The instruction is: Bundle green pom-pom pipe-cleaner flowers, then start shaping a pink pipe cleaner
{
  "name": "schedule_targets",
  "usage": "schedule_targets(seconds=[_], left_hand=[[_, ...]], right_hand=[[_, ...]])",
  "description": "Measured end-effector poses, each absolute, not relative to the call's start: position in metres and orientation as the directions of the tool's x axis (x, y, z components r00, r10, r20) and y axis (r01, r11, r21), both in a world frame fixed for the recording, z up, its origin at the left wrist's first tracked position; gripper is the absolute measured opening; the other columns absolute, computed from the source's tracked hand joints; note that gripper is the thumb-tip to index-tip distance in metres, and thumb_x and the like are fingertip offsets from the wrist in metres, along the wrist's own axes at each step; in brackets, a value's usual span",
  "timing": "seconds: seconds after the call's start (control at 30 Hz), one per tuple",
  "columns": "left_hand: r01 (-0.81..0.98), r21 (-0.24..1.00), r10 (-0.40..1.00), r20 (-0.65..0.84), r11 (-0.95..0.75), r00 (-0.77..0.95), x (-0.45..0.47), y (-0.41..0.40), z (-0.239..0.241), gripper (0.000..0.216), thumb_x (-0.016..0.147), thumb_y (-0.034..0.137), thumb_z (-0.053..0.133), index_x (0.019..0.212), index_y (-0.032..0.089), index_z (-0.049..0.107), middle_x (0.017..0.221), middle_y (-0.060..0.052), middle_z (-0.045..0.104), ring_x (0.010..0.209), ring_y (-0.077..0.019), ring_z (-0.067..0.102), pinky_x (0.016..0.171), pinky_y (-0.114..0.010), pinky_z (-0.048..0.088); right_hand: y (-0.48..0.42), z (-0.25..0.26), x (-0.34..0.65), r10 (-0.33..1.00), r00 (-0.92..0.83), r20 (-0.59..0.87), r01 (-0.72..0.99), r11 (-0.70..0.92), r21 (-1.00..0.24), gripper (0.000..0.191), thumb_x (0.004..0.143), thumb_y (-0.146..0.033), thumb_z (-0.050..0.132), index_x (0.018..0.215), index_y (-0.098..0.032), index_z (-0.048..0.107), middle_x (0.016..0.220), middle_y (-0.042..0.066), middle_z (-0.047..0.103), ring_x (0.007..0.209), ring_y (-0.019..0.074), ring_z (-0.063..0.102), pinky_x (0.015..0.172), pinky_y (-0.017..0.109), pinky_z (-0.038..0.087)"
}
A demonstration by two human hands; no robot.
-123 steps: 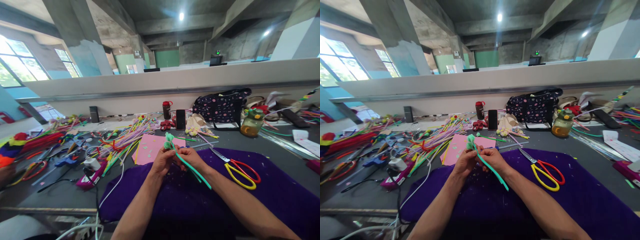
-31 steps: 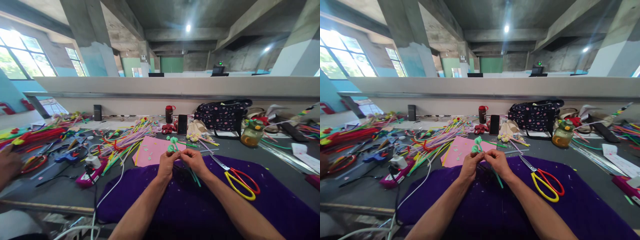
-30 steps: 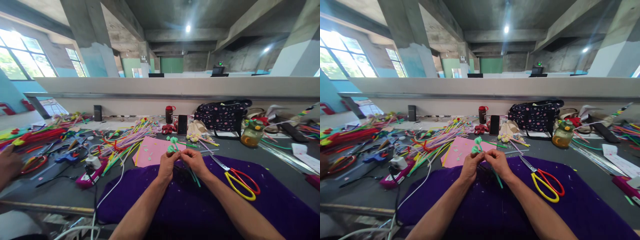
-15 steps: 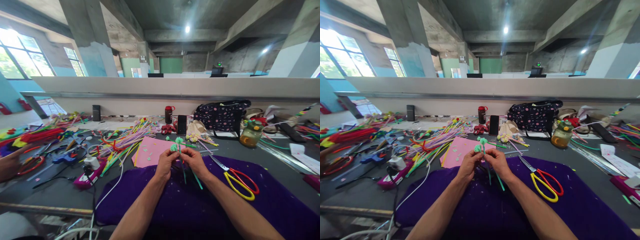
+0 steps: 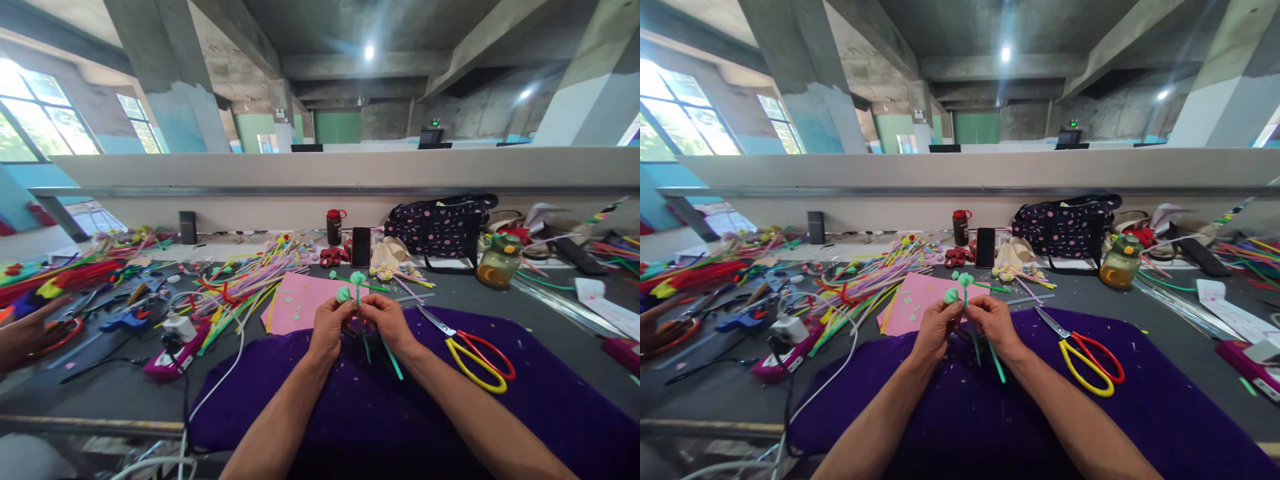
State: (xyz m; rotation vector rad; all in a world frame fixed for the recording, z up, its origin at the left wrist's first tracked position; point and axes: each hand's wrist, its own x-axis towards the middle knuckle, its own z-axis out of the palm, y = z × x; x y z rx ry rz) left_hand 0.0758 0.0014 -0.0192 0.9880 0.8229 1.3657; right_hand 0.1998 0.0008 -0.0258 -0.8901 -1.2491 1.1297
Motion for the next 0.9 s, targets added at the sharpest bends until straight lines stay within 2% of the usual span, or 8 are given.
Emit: schedule_targets(seconds=[0.2, 0.4, 0.67, 0.77, 0.9], left_hand=[[-0.438, 0.898, 0.997, 0.071, -0.05, 0.032, 0.08, 0.001, -0.024, 0.022, 0.06, 0.032, 0.07, 0.063, 0.013, 0.059, 0.051, 0.004, 0.05, 0.044, -0.0048, 0.04, 0.044, -0.018, 0.028], [-0.464, 0.883, 0.997, 0.077, -0.078, -0.022, 0.084, 0.001, -0.028, 0.023, 0.06, 0.031, 0.07, 0.069, 0.012, 0.061, 0.059, 0.001, 0.057, 0.049, -0.0062, 0.046, 0.045, -0.018, 0.031], [-0.408, 0.9, 0.988, 0.141, -0.152, -0.056, 0.085, 0.0, -0.027, 0.023, 0.061, 0.032, 0.069, 0.071, 0.013, 0.062, 0.06, 0.002, 0.058, 0.05, -0.0066, 0.047, 0.047, -0.018, 0.034], [-0.389, 0.905, 0.984, 0.179, -0.17, -0.012, 0.083, -0.002, -0.025, 0.023, 0.061, 0.029, 0.069, 0.079, 0.015, 0.063, 0.069, 0.001, 0.061, 0.057, -0.0077, 0.052, 0.05, -0.018, 0.036], [-0.396, 0.911, 0.987, 0.151, -0.116, 0.06, 0.08, -0.004, -0.023, 0.03, 0.06, 0.029, 0.07, 0.086, 0.017, 0.063, 0.077, -0.001, 0.063, 0.059, -0.0093, 0.055, 0.051, -0.019, 0.038]], right_hand=[[0.006, -0.032, 0.197, 0.982, -0.054, 0.179, -0.255, 0.16, -0.954, 0.025, 0.06, -0.037, 0.069, 0.065, -0.015, 0.059, 0.047, -0.005, 0.052, 0.034, 0.0045, 0.036, 0.034, 0.019, 0.024], [0.011, -0.042, 0.194, 0.987, -0.059, 0.149, -0.387, 0.115, -0.915, 0.024, 0.061, -0.035, 0.07, 0.066, -0.014, 0.059, 0.051, -0.004, 0.054, 0.034, 0.0028, 0.036, 0.034, 0.017, 0.022], [0.011, -0.04, 0.194, 0.989, -0.032, 0.142, -0.379, 0.12, -0.918, 0.027, 0.058, -0.037, 0.071, 0.067, -0.014, 0.06, 0.051, -0.004, 0.055, 0.034, 0.0031, 0.037, 0.034, 0.017, 0.023], [0.011, -0.036, 0.195, 0.986, -0.012, 0.164, -0.363, 0.149, -0.92, 0.027, 0.059, -0.036, 0.071, 0.07, -0.014, 0.061, 0.048, -0.005, 0.053, 0.034, 0.0037, 0.037, 0.034, 0.018, 0.023], [0.009, -0.032, 0.197, 0.98, -0.025, 0.199, -0.323, 0.181, -0.929, 0.026, 0.061, -0.038, 0.069, 0.069, -0.015, 0.061, 0.047, -0.005, 0.051, 0.035, 0.0047, 0.036, 0.035, 0.019, 0.025]])
